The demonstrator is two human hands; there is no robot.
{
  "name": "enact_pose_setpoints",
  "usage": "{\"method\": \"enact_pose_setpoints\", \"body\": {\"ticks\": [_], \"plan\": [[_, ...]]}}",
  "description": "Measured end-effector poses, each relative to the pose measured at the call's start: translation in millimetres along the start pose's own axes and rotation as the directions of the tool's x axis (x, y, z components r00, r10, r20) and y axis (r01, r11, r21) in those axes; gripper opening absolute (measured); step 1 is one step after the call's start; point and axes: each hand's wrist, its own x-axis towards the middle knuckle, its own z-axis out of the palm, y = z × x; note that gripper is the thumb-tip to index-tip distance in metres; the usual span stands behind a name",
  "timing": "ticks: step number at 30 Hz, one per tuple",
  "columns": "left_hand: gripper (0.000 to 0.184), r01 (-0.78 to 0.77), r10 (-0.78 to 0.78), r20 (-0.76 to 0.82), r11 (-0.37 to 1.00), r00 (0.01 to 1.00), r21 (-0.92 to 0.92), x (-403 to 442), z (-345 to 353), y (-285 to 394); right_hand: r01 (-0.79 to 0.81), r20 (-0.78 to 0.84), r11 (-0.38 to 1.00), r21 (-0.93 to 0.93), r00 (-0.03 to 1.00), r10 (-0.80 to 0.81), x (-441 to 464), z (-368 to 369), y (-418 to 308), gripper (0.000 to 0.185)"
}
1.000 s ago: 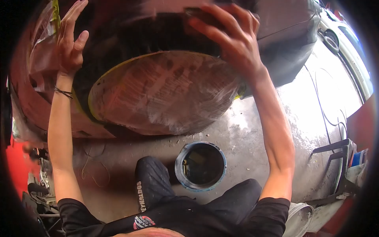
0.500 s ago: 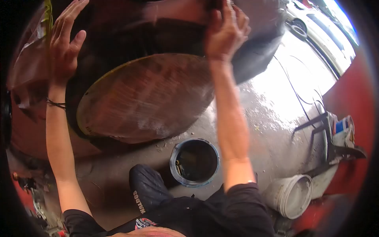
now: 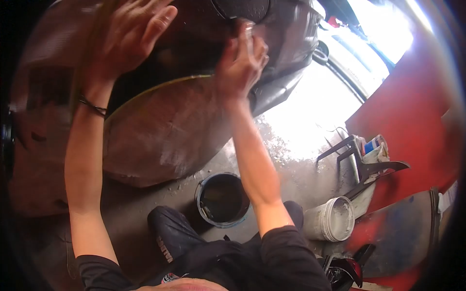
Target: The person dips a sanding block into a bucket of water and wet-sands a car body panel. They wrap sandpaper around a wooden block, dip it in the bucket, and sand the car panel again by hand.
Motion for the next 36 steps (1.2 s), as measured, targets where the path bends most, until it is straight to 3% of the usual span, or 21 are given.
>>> {"method": "enact_pose_setpoints", "body": {"ticks": [2, 5, 6, 7, 11, 14, 17, 20, 21, 24, 25, 28, 29, 31, 33, 34, 36], "plan": [[0.039, 0.016, -0.017, -0.009, 0.998, 1.000, -0.055, -6.8, -3.3, -4.2, 0.026, 0.085, 0.998, 0.059, 0.996, -0.031, -4.3, -11.7, -22.8, 0.043], [0.041, 0.023, -0.024, -0.018, 0.998, 1.000, -0.050, -11.1, -8.6, -8.3, 0.092, 0.087, 0.996, 0.004, 0.992, -0.092, 5.6, -0.9, 51.0, 0.049], [0.041, 0.017, -0.018, -0.023, 0.999, 1.000, -0.046, -11.9, -10.6, -8.5, -0.113, 0.126, 0.994, -0.008, 0.986, 0.113, 12.3, -0.3, 69.1, 0.051], [0.041, 0.032, -0.035, -0.028, 0.995, 0.999, -0.093, -12.8, -6.7, -7.6, -0.174, 0.105, 0.984, -0.035, 0.979, 0.177, 19.2, 8.5, 94.2, 0.052], [0.042, 0.089, -0.095, -0.025, 0.979, 0.995, -0.185, -15.5, -0.5, -10.3, -0.302, 0.109, 0.953, 0.002, 0.948, 0.300, 19.6, 18.1, 61.4, 0.050], [0.043, 0.066, -0.075, -0.047, 0.985, 0.996, -0.161, -17.7, 4.6, -9.1, -0.147, 0.169, 0.989, 0.020, 0.975, 0.142, -9.1, -8.7, -35.1, 0.051], [0.044, 0.061, -0.068, -0.050, 0.988, 0.996, -0.139, -19.5, 9.2, -8.1, 0.084, 0.156, 0.995, 0.051, 0.984, -0.091, -13.4, -21.8, -46.7, 0.052], [0.045, 0.054, -0.058, -0.028, 0.992, 0.998, -0.111, -17.7, 5.5, -9.1, -0.084, 0.232, 0.990, -0.113, 0.967, 0.108, -2.1, -22.4, 10.2, 0.052], [0.045, 0.053, -0.055, -0.012, 0.993, 0.998, -0.105, -19.4, 4.5, -7.8, -0.210, 0.170, 0.977, -0.036, 0.962, 0.213, 1.1, -13.5, 32.5, 0.052], [0.046, 0.088, -0.087, 0.012, 0.991, 0.996, -0.105, -18.2, 5.3, -3.8, -0.403, 0.199, 0.897, -0.180, 0.879, 0.434, 7.5, -8.0, 19.9, 0.053], [0.046, 0.092, -0.091, 0.021, 0.991, 0.996, -0.095, -19.5, 5.4, -0.8, -0.316, 0.175, 0.947, -0.064, 0.930, 0.322, 3.0, -7.6, 5.2, 0.054], [0.045, 0.080, -0.079, 0.020, 0.995, 0.997, -0.064, -16.0, 5.4, -1.6, -0.284, 0.186, 0.957, 0.053, 0.945, 0.270, -2.6, -19.3, -39.3, 0.052], [0.045, 0.074, -0.073, 0.013, 0.995, 0.997, -0.068, -16.0, 7.4, -3.0, -0.301, 0.214, 0.948, 0.106, 0.938, 0.274, 0.0, -23.5, -30.4, 0.051], [0.044, 0.060, -0.058, 0.035, 0.997, 0.998, -0.038, -16.9, 4.2, -4.6, -0.214, 0.090, 0.951, 0.222, 0.976, 0.198, 4.4, -27.9, 14.0, 0.051], [0.045, 0.033, -0.032, 0.095, 0.999, 0.995, -0.008, -12.8, 2.4, -3.0, -0.345, 0.116, 0.898, 0.273, 0.938, 0.326, 5.1, -57.2, 42.7, 0.056], [0.045, -0.005, 0.002, 0.094, 0.999, 0.996, 0.037, -15.2, 6.7, -3.4, -0.479, 0.198, 0.837, 0.266, 0.877, 0.439, 0.2, -83.5, 46.1, 0.058], [0.045, -0.066, 0.054, 0.093, 0.989, 0.994, 0.132, -24.0, 20.0, -16.0, -0.557, 0.451, 0.815, 0.158, 0.775, 0.442, -40.2, -125.0, 76.8, 0.057]]}}
